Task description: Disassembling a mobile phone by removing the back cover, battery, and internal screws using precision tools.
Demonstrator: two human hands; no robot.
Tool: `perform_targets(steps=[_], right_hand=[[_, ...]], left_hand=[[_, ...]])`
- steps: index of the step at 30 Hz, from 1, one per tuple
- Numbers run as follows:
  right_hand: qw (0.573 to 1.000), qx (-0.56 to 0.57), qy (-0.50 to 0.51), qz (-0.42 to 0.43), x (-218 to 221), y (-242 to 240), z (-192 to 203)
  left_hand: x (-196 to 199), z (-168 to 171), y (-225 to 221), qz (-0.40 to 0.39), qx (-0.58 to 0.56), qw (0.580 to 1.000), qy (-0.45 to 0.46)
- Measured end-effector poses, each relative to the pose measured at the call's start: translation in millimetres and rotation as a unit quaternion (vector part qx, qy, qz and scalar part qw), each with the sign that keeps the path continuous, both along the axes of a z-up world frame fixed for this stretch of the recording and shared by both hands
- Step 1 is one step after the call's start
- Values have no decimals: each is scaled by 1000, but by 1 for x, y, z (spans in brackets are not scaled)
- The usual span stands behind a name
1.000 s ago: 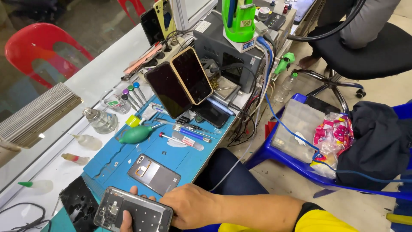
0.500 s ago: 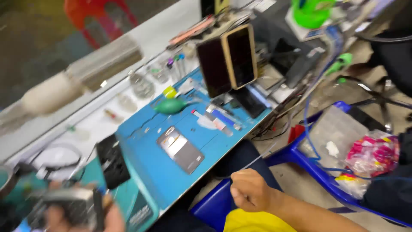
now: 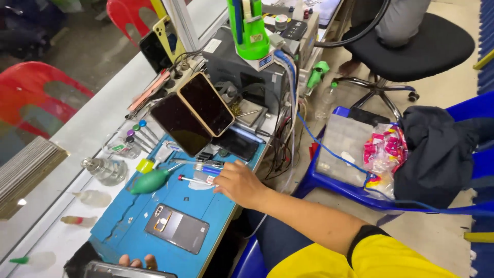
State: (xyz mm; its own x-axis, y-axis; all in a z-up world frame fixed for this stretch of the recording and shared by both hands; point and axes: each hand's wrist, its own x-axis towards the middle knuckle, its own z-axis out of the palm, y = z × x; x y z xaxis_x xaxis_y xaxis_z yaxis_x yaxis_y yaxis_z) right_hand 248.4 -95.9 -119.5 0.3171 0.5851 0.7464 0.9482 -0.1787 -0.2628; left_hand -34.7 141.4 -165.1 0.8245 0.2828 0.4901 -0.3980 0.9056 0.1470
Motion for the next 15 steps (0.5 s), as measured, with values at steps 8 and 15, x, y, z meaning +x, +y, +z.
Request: perform_targets(steps=[8, 15], right_hand=[[990, -38, 131, 26, 4, -2, -13], [988, -38, 139, 50, -5, 2, -9]], left_hand=[[5, 146, -104, 321, -13, 857, 403], [10, 152, -107, 269, 7, 892, 362]])
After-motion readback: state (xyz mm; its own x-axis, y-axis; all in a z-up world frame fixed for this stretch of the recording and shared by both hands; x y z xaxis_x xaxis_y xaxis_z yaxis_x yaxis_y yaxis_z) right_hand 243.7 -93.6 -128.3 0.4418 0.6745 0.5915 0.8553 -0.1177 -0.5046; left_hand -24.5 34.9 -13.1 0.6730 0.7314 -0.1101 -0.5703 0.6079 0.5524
